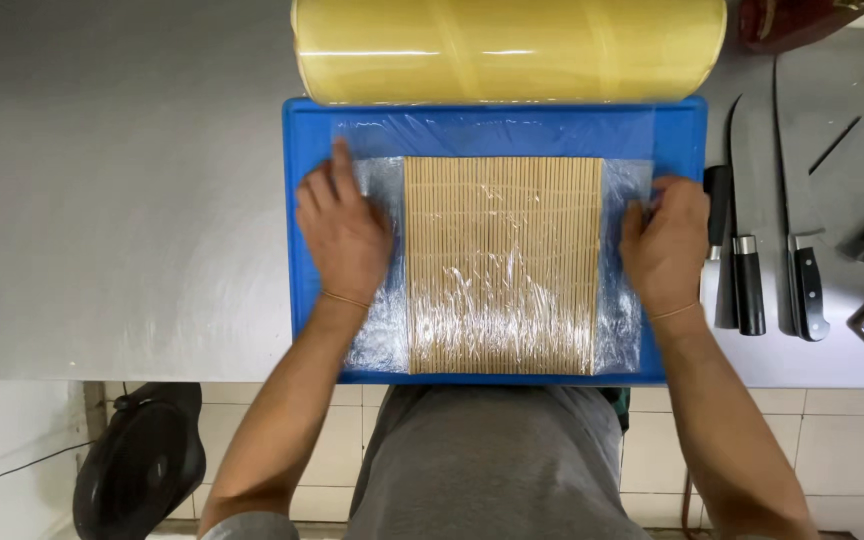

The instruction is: The person repeatedly wraps a bamboo sushi mat with plastic wrap. They pull a sheet of plastic wrap from a roll, place it over the mat on a blue tray, smooth it down, and then flip the mat to wrap the other side. This cycle is repeated multiple times throughout the video.

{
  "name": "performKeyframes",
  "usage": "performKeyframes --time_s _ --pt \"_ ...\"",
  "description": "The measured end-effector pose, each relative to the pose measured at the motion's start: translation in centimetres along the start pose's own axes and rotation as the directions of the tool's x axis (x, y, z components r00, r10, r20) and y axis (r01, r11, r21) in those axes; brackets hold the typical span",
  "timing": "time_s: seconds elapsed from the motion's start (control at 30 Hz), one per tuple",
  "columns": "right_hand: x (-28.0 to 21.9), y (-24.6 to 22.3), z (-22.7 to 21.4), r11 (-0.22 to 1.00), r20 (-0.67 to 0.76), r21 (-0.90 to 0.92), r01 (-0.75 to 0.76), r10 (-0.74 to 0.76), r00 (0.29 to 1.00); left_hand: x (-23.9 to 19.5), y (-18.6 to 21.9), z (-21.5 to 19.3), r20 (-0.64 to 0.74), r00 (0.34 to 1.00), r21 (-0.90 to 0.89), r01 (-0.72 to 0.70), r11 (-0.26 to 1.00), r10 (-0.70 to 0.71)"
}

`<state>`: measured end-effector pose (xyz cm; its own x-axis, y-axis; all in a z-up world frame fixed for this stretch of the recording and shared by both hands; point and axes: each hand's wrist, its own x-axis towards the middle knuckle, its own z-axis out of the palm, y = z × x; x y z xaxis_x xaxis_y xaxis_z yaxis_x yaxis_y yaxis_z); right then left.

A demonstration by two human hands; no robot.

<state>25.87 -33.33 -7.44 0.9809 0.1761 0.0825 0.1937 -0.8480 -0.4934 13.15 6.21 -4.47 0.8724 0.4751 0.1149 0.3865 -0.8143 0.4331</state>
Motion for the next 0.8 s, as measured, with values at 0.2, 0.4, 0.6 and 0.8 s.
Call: performKeyframes --time_s 0.2,0.4,0.6,0.8 --pt "-1.0 -12.8 0.8 0.928 0.27 -0.134 0.349 -0.304 0.914 -3.3 10.3 1.7 0.41 0.841 -0.021 -0.379 0.925 0.354" --pt "-1.0 -10.5 0.3 0.968 0.447 -0.211 0.137 -0.029 0.894 -1.8 8.2 0.3 0.607 0.783 0.091 -0.242 0.966 0.139" --pt "-2.0 -8.6 -0.6 0.98 0.26 -0.168 0.107 -0.061 0.964 -2.1 4.4 0.1 0.398 0.917 0.115 -0.066 0.991 0.015" --pt "-9.1 -6.6 -1.8 0.969 0.334 -0.223 0.105 -0.025 0.942 -9.5 2.3 -2.7 0.546 0.838 0.132 -0.06 0.989 -0.022"
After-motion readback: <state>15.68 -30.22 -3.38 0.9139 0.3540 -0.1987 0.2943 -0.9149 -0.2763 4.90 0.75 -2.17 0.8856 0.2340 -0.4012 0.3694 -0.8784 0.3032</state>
